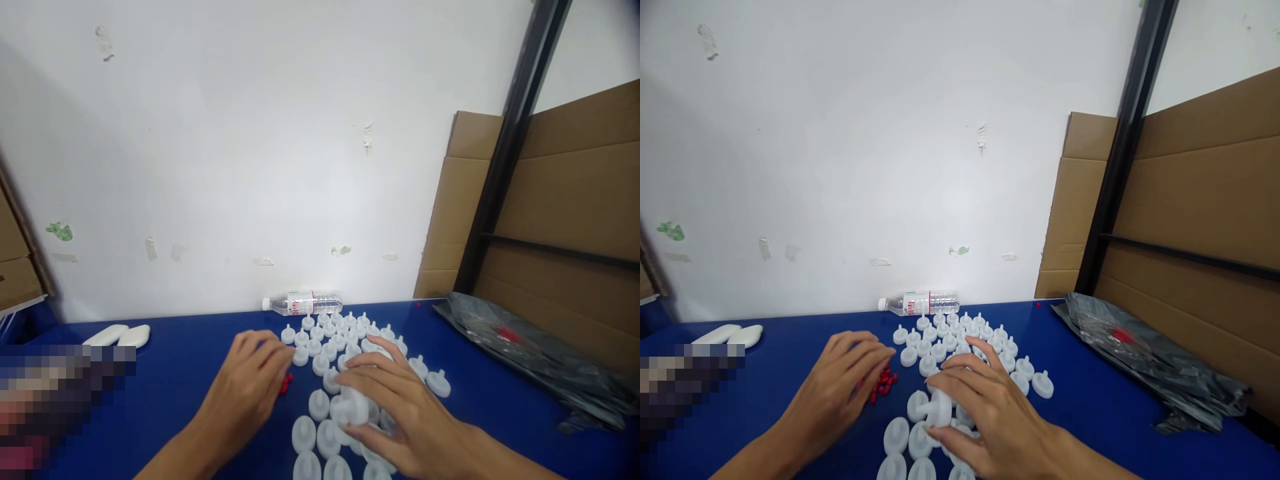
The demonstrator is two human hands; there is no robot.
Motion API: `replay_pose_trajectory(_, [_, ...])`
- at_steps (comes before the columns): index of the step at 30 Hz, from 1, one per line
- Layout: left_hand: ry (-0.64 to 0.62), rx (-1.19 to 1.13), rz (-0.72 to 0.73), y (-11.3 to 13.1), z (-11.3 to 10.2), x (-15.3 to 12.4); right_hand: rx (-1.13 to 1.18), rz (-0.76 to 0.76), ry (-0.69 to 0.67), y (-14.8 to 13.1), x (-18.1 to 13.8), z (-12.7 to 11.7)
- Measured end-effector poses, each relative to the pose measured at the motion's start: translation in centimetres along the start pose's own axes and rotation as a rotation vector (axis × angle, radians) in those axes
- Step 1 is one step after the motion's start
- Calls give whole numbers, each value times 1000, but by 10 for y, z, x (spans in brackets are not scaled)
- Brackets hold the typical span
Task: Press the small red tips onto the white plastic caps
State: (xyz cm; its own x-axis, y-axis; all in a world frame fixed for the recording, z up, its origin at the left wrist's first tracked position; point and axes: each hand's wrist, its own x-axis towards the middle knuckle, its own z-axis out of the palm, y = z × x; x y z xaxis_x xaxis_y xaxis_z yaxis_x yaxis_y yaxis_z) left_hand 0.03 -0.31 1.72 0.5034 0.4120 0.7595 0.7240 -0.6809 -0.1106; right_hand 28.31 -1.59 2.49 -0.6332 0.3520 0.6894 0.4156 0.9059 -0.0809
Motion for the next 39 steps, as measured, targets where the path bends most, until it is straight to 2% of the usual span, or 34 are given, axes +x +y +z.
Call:
replay_pose_trajectory(2, [-105, 23, -134, -23, 2, -4, -20, 13, -7, 7, -4, 3])
replay_pose_trajectory(4, [-218, 3, -334, -41, 3, -8, -61, 11, -15, 15, -7, 5])
replay_pose_trajectory(6, [-307, -16, -492, -54, 4, -12, -100, 0, -19, 20, -8, 5])
replay_pose_trajectory(8, [-356, -24, -573, -61, 4, -15, -119, -13, -22, 23, -9, 5])
replay_pose_trajectory(28, [-491, -55, -628, -62, 11, -19, -58, -1, 10, 20, -5, 3])
replay_pose_trajectory(34, [-475, -60, -649, -58, 7, -16, -39, -15, 19, 18, -7, 3])
replay_pose_trajectory(39, [-410, -57, -675, -56, 3, -13, -42, -32, 29, 17, -6, 2])
